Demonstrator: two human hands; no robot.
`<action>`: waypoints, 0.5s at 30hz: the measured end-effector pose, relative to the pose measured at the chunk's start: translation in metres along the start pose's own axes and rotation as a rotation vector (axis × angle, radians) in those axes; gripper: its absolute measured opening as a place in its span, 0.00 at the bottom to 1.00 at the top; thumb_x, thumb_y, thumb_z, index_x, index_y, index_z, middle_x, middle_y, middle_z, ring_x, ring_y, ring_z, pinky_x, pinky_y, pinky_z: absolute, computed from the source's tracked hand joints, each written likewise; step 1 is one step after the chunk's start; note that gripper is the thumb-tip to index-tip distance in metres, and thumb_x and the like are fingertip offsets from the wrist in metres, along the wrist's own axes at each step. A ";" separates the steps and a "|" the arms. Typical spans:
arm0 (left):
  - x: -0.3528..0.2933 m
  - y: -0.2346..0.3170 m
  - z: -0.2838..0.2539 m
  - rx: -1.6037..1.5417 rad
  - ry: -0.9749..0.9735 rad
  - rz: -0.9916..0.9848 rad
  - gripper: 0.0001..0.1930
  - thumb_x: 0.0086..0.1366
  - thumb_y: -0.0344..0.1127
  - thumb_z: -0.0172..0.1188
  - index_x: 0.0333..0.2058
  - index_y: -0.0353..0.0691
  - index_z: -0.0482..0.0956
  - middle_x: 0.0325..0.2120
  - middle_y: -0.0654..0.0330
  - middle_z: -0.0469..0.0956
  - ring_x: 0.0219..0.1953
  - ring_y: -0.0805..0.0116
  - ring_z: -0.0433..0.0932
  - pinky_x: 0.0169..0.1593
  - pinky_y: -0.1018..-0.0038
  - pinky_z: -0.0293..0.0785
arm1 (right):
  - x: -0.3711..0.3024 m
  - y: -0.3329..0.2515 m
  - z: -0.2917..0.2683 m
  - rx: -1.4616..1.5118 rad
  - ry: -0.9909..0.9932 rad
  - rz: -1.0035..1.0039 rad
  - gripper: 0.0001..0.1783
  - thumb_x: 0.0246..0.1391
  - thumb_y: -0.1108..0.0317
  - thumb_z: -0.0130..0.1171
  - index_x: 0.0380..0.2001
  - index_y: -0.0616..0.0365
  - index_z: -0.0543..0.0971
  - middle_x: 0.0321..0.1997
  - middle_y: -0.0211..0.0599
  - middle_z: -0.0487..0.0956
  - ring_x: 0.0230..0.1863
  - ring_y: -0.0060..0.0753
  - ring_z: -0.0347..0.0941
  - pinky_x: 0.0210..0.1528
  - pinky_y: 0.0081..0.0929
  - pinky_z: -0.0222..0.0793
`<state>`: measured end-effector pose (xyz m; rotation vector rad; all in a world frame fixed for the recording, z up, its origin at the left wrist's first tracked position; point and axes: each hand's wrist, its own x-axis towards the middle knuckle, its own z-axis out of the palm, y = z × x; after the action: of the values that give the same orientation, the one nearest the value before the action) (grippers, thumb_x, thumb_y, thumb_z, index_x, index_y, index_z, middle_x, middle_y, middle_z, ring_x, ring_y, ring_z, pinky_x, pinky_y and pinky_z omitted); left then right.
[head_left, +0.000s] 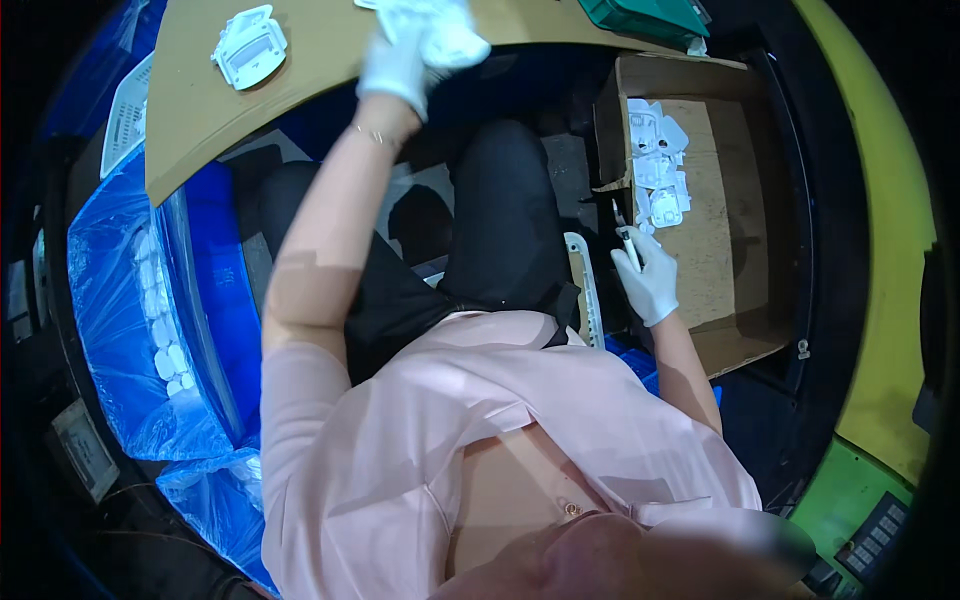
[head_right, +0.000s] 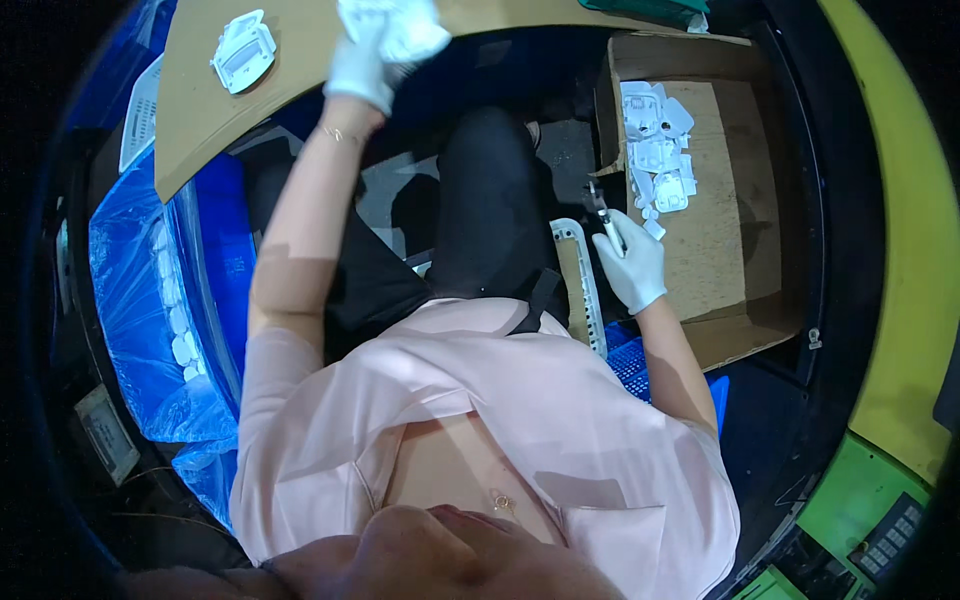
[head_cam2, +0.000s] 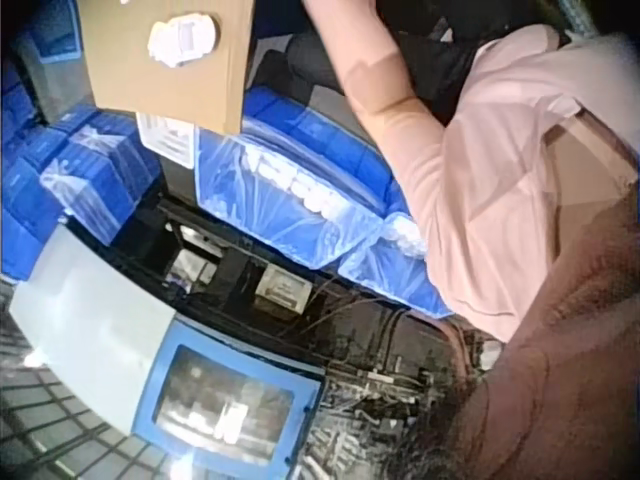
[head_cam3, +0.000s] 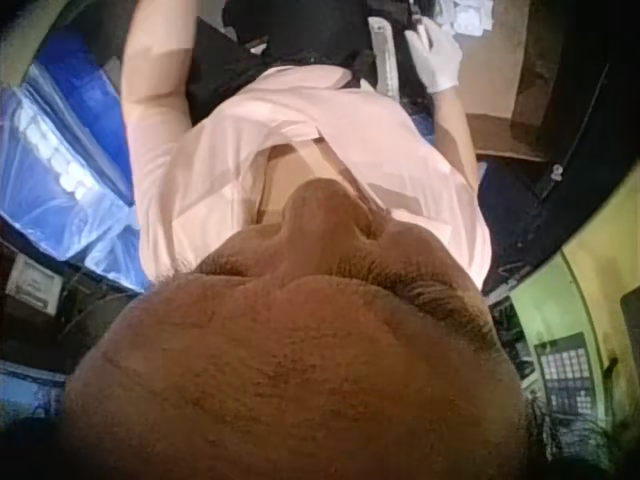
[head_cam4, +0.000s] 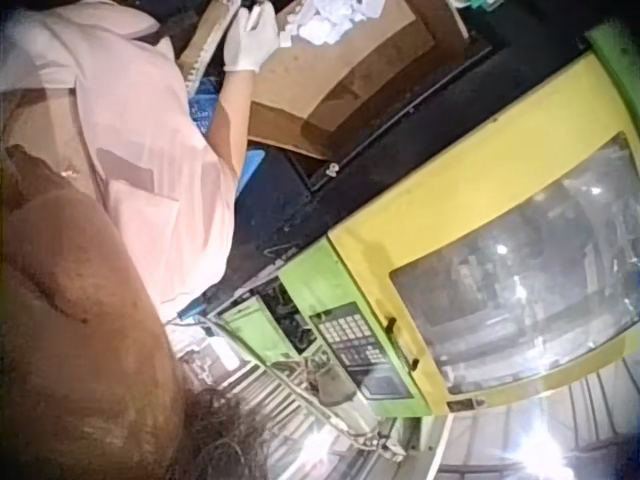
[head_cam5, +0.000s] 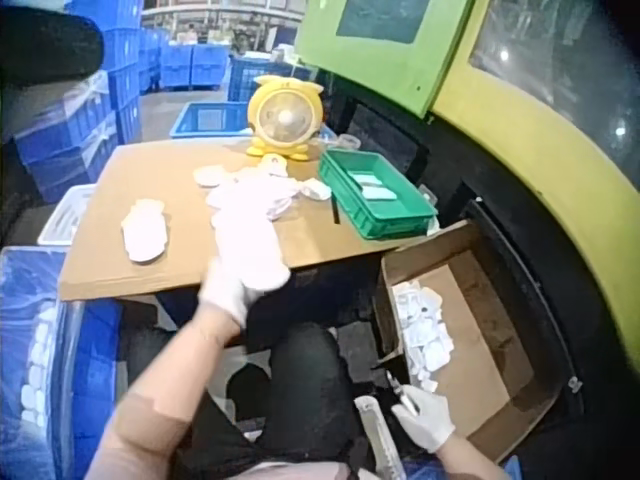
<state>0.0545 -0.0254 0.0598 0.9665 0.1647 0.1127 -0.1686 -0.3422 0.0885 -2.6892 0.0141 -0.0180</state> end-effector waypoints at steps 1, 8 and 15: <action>0.039 0.001 -0.023 0.445 0.155 0.201 0.30 0.59 0.51 0.60 0.53 0.36 0.66 0.46 0.45 0.73 0.46 0.51 0.76 0.48 0.56 0.71 | 0.002 -0.003 0.000 -0.031 -0.008 -0.032 0.18 0.49 0.67 0.61 0.44 0.60 0.78 0.33 0.47 0.79 0.34 0.45 0.77 0.40 0.31 0.70; 0.051 0.008 -0.030 1.824 0.151 0.891 0.33 0.59 0.60 0.54 0.58 0.47 0.66 0.58 0.47 0.61 0.61 0.44 0.57 0.62 0.47 0.52 | -0.004 0.034 0.017 0.055 0.085 -0.012 0.18 0.47 0.69 0.63 0.43 0.60 0.78 0.33 0.47 0.79 0.35 0.46 0.78 0.38 0.31 0.71; 0.094 0.001 -0.029 2.067 0.183 0.788 0.37 0.57 0.66 0.53 0.59 0.48 0.67 0.62 0.49 0.58 0.62 0.40 0.57 0.63 0.47 0.51 | 0.042 0.130 0.017 0.154 0.101 0.306 0.12 0.50 0.65 0.61 0.35 0.61 0.77 0.28 0.43 0.78 0.28 0.42 0.76 0.33 0.35 0.70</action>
<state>0.1414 0.0146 0.0362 3.0579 -0.0069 0.8663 -0.1269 -0.4525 0.0166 -2.5017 0.4367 -0.0582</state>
